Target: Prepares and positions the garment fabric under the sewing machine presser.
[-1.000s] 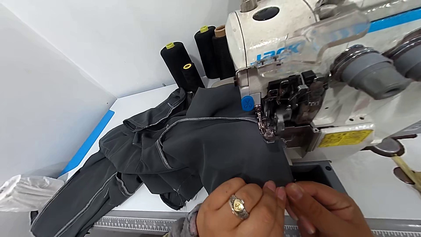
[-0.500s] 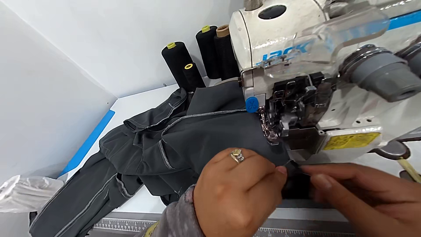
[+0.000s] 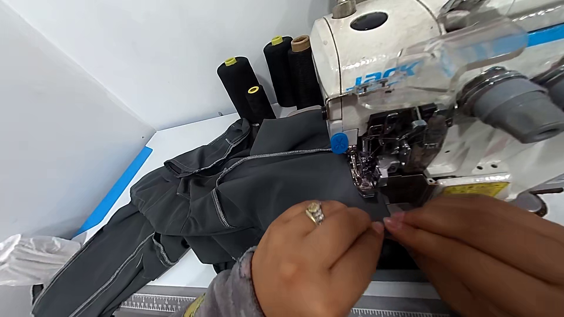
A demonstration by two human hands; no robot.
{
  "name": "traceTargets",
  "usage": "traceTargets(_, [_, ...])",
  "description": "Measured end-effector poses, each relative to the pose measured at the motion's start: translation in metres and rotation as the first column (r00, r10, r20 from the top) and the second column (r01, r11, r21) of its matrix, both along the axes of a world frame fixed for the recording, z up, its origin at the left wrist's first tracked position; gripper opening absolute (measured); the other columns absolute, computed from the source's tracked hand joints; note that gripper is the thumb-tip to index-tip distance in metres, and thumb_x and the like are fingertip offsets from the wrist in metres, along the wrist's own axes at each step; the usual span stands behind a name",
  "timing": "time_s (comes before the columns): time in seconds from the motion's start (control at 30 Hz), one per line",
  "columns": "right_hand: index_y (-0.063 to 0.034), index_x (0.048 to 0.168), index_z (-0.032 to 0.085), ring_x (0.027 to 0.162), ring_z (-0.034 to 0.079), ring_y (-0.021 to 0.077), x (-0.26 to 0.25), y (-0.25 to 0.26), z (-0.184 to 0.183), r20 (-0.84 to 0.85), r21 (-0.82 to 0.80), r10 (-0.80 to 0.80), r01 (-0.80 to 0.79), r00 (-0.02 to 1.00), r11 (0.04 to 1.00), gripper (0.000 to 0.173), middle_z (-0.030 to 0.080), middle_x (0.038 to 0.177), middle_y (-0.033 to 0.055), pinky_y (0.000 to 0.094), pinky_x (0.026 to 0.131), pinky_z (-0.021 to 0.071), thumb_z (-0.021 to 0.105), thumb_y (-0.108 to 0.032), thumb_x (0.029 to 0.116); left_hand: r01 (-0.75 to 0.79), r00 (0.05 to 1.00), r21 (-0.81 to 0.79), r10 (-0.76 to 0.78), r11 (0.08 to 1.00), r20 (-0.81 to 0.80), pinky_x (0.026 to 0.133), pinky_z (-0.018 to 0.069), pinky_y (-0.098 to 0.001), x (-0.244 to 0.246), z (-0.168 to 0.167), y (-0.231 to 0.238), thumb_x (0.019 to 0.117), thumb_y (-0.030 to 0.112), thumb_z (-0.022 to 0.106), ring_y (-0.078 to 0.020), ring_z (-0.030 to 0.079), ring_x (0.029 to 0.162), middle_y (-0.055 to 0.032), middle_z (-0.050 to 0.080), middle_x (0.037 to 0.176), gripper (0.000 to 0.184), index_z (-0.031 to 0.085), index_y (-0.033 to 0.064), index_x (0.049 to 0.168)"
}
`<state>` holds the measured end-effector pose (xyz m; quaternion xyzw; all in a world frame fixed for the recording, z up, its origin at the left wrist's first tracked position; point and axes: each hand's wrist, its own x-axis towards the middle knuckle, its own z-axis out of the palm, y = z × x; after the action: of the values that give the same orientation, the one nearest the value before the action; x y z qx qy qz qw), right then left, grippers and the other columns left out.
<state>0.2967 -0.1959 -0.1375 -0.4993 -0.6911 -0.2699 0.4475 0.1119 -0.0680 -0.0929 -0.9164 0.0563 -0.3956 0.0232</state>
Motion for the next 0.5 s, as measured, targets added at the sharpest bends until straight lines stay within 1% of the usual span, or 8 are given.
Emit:
traceTargets(0.07, [-0.0059, 0.099, 0.075, 0.088, 0.065, 0.0194, -0.0015, -0.0011, -0.0037, 0.038, 0.030, -0.019, 0.018, 0.999, 0.999, 0.010, 0.072, 0.093, 0.0071, 0.0311, 0.083, 0.0537, 0.065, -0.008, 0.0979, -0.028, 1.000, 0.075, 0.027, 0.997, 0.013, 0.083, 0.0560, -0.0256, -0.0012, -0.0037, -0.0035, 0.0986, 0.007, 0.064, -0.0149, 0.069, 0.090, -0.0073, 0.073, 0.093, 0.010, 0.073, 0.0053, 0.094])
traceTargets(0.17, [-0.0046, 0.100, 0.074, 0.090, 0.064, 0.0200, -0.0041, -0.0027, -0.0062, 0.077, 0.015, -0.039, 0.038, 0.996, 0.999, 0.011, 0.072, 0.096, 0.0073, 0.0312, 0.085, 0.0526, 0.064, -0.007, 0.0985, -0.070, 0.997, 0.124, 0.068, 0.990, 0.021, 0.083, 0.0547, -0.0259, -0.0024, -0.0069, -0.0089, 0.1001, 0.004, 0.060, -0.0157, 0.069, 0.088, -0.0080, 0.075, 0.093, 0.014, 0.074, 0.0039, 0.097])
traceTargets(0.3, [-0.0058, 0.107, 0.073, 0.095, 0.064, 0.0202, -0.0043, -0.0045, -0.0072, 0.067, -0.037, -0.054, 0.057, 0.996, 0.998, 0.015, 0.072, 0.100, 0.0074, 0.0303, 0.091, 0.0513, 0.059, -0.007, 0.1007, -0.085, 0.996, 0.114, 0.082, 0.990, 0.028, 0.083, 0.0549, -0.0252, -0.0012, -0.0091, -0.0105, 0.1003, 0.003, 0.059, -0.0157, 0.069, 0.088, -0.0080, 0.075, 0.093, 0.014, 0.074, 0.0036, 0.097])
traceTargets(0.4, [-0.0063, 0.106, 0.072, 0.096, 0.065, 0.0206, -0.0022, -0.0035, -0.0038, 0.077, -0.050, -0.058, 0.062, 0.995, 0.997, 0.014, 0.071, 0.099, 0.0080, 0.0311, 0.092, 0.0516, 0.059, -0.009, 0.1012, -0.091, 0.996, 0.098, 0.090, 0.991, 0.016, 0.084, 0.0546, -0.0238, 0.0009, -0.0058, -0.0104, 0.0998, 0.003, 0.059, -0.0149, 0.070, 0.090, -0.0066, 0.075, 0.092, 0.015, 0.074, 0.0047, 0.096])
traceTargets(0.5, [-0.0067, 0.104, 0.072, 0.094, 0.065, 0.0211, 0.0004, -0.0039, 0.0015, 0.099, -0.071, -0.065, 0.073, 0.993, 0.995, 0.013, 0.070, 0.096, 0.0083, 0.0313, 0.090, 0.0521, 0.060, -0.009, 0.1012, -0.103, 0.994, 0.101, 0.106, 0.990, -0.015, 0.083, 0.0543, -0.0233, 0.0027, 0.0005, -0.0112, 0.0993, 0.003, 0.059, -0.0149, 0.069, 0.090, -0.0060, 0.075, 0.092, 0.017, 0.075, 0.0053, 0.094])
